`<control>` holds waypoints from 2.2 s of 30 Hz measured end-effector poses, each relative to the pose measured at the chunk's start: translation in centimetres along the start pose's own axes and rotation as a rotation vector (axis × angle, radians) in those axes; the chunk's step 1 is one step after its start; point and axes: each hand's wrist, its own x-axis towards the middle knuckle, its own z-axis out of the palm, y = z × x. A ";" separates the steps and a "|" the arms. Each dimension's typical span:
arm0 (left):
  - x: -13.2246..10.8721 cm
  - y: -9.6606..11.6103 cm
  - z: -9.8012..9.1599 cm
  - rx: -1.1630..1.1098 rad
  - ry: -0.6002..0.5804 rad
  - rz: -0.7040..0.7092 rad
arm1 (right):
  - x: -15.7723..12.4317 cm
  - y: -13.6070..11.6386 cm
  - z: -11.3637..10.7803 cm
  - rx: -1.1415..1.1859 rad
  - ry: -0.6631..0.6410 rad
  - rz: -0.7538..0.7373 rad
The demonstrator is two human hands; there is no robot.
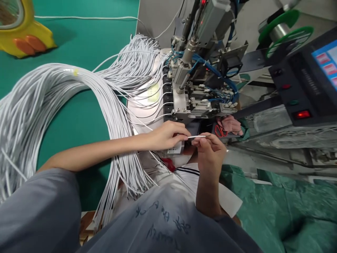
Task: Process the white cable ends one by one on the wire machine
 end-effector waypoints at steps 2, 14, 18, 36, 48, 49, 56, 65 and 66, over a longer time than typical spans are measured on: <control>0.0 0.5 0.1 -0.010 0.000 -0.027 | -0.2 0.3 0.4 -0.005 -0.007 -0.018; -0.3 -0.3 0.7 0.069 0.080 0.113 | 0.3 -1.3 -0.2 -0.278 -0.205 -0.212; -0.3 -0.5 0.7 0.104 0.083 0.087 | 0.7 -1.4 -0.5 -0.407 -0.265 -0.205; -0.2 -1.5 0.0 0.536 -0.017 0.122 | 1.1 -0.2 1.4 -0.485 -0.186 -0.361; 0.1 -2.9 0.1 0.544 -0.079 0.063 | 3.0 0.8 1.1 -0.544 -0.283 -0.264; 0.1 -2.8 0.2 0.476 -0.050 0.039 | 3.0 0.8 1.2 -0.529 -0.263 -0.276; 0.4 -2.1 0.3 0.079 -0.019 -0.109 | 1.9 2.9 2.8 -0.333 -0.012 -0.282; 0.6 -4.0 -0.1 0.719 -0.207 -0.143 | 4.7 6.2 1.5 -0.294 -0.188 -0.022; 0.6 -4.0 -0.1 0.736 -0.224 -0.155 | 4.9 6.4 1.7 -0.267 -0.196 0.006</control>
